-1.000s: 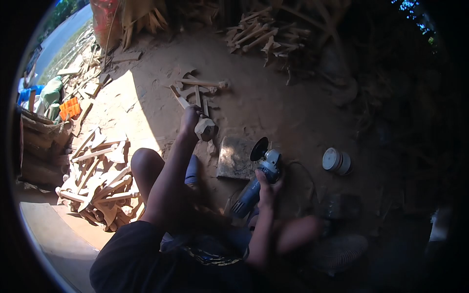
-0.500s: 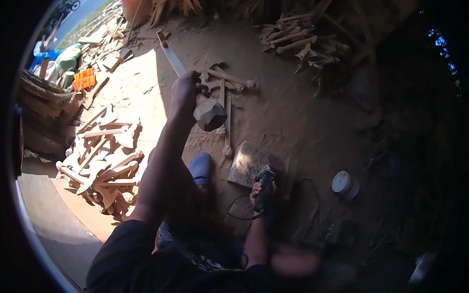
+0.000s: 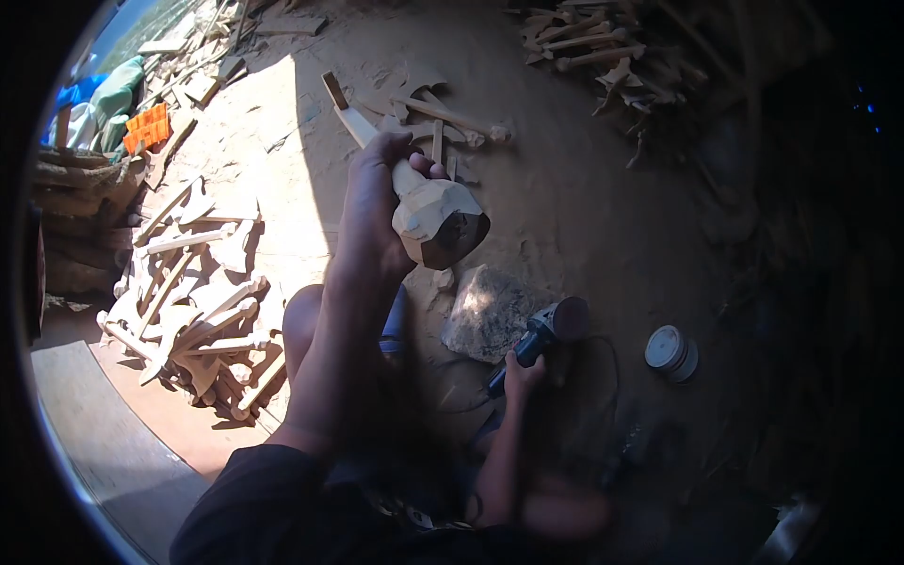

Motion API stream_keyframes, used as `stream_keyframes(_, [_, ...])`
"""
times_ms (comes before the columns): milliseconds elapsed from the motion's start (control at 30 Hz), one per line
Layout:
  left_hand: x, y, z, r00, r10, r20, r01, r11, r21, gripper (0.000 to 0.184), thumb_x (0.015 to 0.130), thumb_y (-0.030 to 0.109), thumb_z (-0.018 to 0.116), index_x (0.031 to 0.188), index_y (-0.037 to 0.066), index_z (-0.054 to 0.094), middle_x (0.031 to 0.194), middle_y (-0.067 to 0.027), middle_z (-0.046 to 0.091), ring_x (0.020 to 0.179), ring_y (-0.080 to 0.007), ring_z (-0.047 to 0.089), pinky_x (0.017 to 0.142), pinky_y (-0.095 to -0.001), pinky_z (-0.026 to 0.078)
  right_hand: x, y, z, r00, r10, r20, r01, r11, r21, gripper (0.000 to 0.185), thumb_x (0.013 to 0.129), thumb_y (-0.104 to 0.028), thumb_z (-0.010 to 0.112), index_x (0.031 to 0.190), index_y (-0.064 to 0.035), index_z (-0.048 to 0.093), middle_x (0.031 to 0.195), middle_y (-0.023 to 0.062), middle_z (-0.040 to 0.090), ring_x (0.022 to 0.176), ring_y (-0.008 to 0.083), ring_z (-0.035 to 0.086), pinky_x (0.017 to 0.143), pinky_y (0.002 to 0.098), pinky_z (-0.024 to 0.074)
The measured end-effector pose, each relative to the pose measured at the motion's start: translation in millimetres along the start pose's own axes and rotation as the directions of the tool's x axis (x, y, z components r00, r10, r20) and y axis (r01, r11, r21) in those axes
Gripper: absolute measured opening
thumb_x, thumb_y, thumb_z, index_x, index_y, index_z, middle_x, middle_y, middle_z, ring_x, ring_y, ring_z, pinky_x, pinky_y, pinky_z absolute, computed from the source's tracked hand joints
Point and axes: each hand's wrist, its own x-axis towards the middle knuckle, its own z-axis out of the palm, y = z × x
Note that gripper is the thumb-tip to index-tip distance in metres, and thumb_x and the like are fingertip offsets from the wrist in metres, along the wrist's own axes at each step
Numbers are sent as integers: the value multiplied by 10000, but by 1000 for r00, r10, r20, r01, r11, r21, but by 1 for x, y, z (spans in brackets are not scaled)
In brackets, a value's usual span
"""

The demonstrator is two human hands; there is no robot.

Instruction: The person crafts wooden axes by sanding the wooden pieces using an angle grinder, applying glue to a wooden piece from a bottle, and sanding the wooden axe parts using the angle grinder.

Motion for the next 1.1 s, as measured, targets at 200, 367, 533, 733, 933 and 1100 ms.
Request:
stream_keyframes(200, [16,21,-11,998,68,17,-67,997,-41,136,932,138,561,941,76,440,703,-18,470,590,-114,512,548,-282,519,-31,-124,1,917,-115,381,255,905,-340,448,817,-279,738,1133,28,653,1095,241,708,1025,399,690,897,472,541])
stream_keyframes(367, [23,39,-19,996,42,-82,-45,998,-35,162,915,176,590,839,102,468,618,6,452,558,-104,498,511,-257,479,80,-178,102,790,-590,169,609,786,-104,423,831,-205,684,1213,-24,657,1046,218,718,974,386,695,887,456,539])
stream_keyframes(533, [38,55,-36,996,-86,-10,82,973,-216,238,955,169,539,748,134,426,595,40,455,537,-75,486,504,-225,472,234,-142,193,907,-316,280,421,722,-550,386,805,-160,665,1167,-26,671,1135,244,696,1087,433,650,922,479,531])
stream_keyframes(733, [57,68,-49,981,-184,57,193,927,-322,267,965,184,540,726,131,436,586,37,460,537,-85,492,516,-223,477,277,-77,238,875,-367,315,482,611,-628,323,875,-204,681,1140,-20,700,1120,231,703,1082,370,673,889,451,546])
stream_keyframes(933, [70,61,-42,993,-118,-25,105,951,-291,185,963,161,568,818,111,463,638,23,458,548,-87,494,493,-227,469,269,-83,242,894,-256,367,443,622,-646,312,843,-202,706,1101,-27,727,1065,230,718,1007,342,701,866,423,556])
stream_keyframes(1100, [79,52,-40,998,-47,-52,32,962,-270,147,955,133,567,862,100,457,711,9,481,576,-82,499,513,-243,483,254,-102,237,866,-260,427,480,673,-563,303,816,-200,728,1068,-33,750,1019,229,730,944,318,725,846,400,566])
